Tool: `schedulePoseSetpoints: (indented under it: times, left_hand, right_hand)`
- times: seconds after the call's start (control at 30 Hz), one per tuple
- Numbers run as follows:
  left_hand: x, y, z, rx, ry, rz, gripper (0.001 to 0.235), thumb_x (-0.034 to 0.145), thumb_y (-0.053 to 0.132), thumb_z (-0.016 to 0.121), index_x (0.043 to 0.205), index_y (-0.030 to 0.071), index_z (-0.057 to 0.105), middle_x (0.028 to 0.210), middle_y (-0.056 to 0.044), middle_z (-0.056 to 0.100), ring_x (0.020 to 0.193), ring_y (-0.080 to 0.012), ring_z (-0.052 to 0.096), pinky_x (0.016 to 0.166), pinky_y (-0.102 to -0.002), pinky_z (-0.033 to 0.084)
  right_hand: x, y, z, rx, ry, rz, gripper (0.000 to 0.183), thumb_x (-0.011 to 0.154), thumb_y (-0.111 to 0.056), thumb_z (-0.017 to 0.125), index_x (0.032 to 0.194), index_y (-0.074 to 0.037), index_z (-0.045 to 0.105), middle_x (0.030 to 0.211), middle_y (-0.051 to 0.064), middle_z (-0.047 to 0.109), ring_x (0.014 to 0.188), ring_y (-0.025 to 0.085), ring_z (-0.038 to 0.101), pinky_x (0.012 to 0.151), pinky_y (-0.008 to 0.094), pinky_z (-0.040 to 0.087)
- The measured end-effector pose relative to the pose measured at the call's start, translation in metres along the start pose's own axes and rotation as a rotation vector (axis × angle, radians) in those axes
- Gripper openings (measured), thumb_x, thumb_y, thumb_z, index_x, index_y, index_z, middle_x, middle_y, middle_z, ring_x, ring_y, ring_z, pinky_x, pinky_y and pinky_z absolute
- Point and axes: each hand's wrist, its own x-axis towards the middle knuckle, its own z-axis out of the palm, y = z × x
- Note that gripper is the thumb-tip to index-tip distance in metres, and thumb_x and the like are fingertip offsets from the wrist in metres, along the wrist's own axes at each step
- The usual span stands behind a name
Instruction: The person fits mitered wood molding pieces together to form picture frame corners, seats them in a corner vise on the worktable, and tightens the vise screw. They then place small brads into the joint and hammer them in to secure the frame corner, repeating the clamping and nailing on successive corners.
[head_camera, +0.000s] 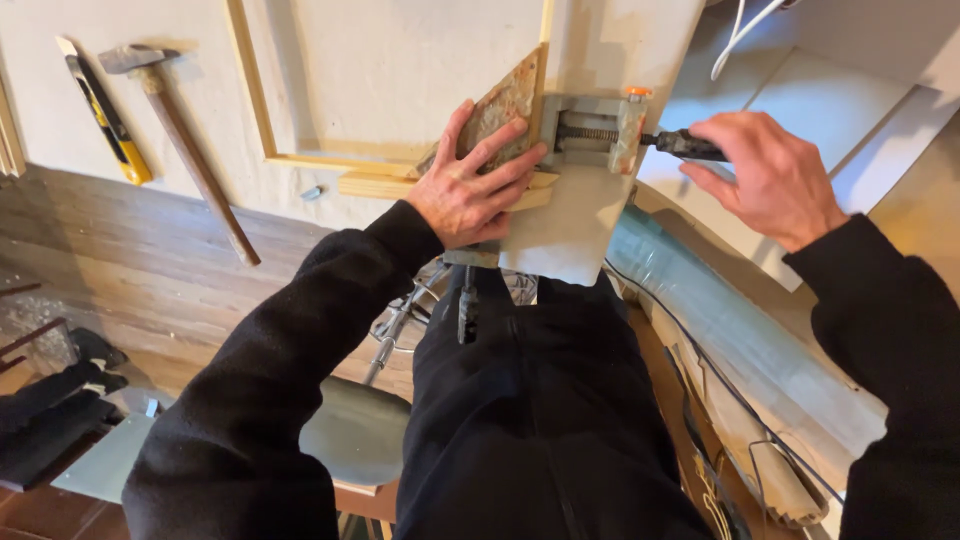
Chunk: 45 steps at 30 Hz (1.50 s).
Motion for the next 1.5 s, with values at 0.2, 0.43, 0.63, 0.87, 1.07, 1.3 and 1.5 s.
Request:
schedulePoseSetpoints:
  times: [0.2,0.43,0.63,0.87,1.07,1.3,1.5]
  left_hand:
    - [-0.001,-0.002,-0.001,0.014,-0.006,0.001,0.055,0.072,0.034,0.079,0.120,0.010,0.072,0.162,-0.003,0.046,0.157,-0.0307,0.029,0.122,-0.076,0.015]
    - [0.002,-0.004,0.001,0.035,-0.026,0.011,0.054,0.074,0.039,0.080,0.120,0.011,0.072,0.163,-0.002,0.045,0.157,-0.0307,0.028,0.122,-0.076,0.015]
    - [0.004,-0.002,-0.001,0.022,-0.033,-0.001,0.058,0.069,0.038,0.082,0.118,0.010,0.073,0.162,-0.003,0.045,0.155,-0.0322,0.028,0.121,-0.076,0.015]
    - [0.003,-0.002,-0.002,0.052,-0.009,-0.004,0.055,0.068,0.034,0.081,0.117,0.010,0.072,0.161,-0.003,0.047,0.156,-0.0319,0.030,0.122,-0.076,0.016]
    - [0.000,0.000,-0.005,0.038,0.036,0.027,0.057,0.072,0.037,0.079,0.121,0.008,0.073,0.161,-0.003,0.046,0.156,-0.0320,0.029,0.120,-0.076,0.016]
    - [-0.001,-0.002,0.000,0.027,0.045,0.020,0.055,0.072,0.036,0.078,0.118,0.008,0.073,0.160,-0.004,0.047,0.156,-0.0311,0.029,0.121,-0.076,0.015]
    - [0.002,-0.007,-0.002,0.021,0.060,0.041,0.041,0.074,0.032,0.076,0.108,0.010,0.074,0.159,-0.004,0.048,0.155,-0.0314,0.029,0.120,-0.077,0.015]
  right_hand:
    - [-0.009,0.022,0.004,-0.333,0.171,-0.527,0.036,0.099,-0.012,0.079,0.133,-0.005,0.066,0.118,0.011,0.069,0.099,0.027,0.069,0.084,0.036,0.059]
    - [-0.004,0.039,-0.001,-0.116,-0.107,-0.236,0.046,0.099,-0.014,0.074,0.143,-0.009,0.064,0.090,0.011,0.063,0.070,0.024,0.060,0.065,0.036,0.052]
    - [0.002,0.039,0.000,-0.420,-0.157,-0.325,0.040,0.098,-0.025,0.071,0.132,-0.006,0.063,0.087,0.010,0.067,0.067,0.026,0.064,0.053,0.037,0.051]
    - [0.010,0.028,0.040,-0.536,0.214,-0.416,0.025,0.097,-0.025,0.068,0.105,-0.006,0.054,0.092,0.013,0.065,0.079,0.030,0.067,0.065,0.040,0.053]
    - [0.030,0.023,0.037,-0.607,-0.021,-0.097,0.031,0.095,-0.036,0.072,0.083,-0.007,0.072,0.063,0.017,0.063,0.058,0.037,0.063,0.056,0.048,0.051]
    - [0.042,0.012,0.030,-0.516,-0.136,-0.019,0.032,0.088,-0.035,0.074,0.077,-0.005,0.072,0.065,0.021,0.066,0.061,0.041,0.064,0.063,0.050,0.054]
    - [0.059,0.004,0.013,-0.426,-0.456,0.240,0.041,0.083,-0.038,0.074,0.072,0.002,0.072,0.065,0.023,0.065,0.058,0.042,0.066,0.061,0.051,0.054]
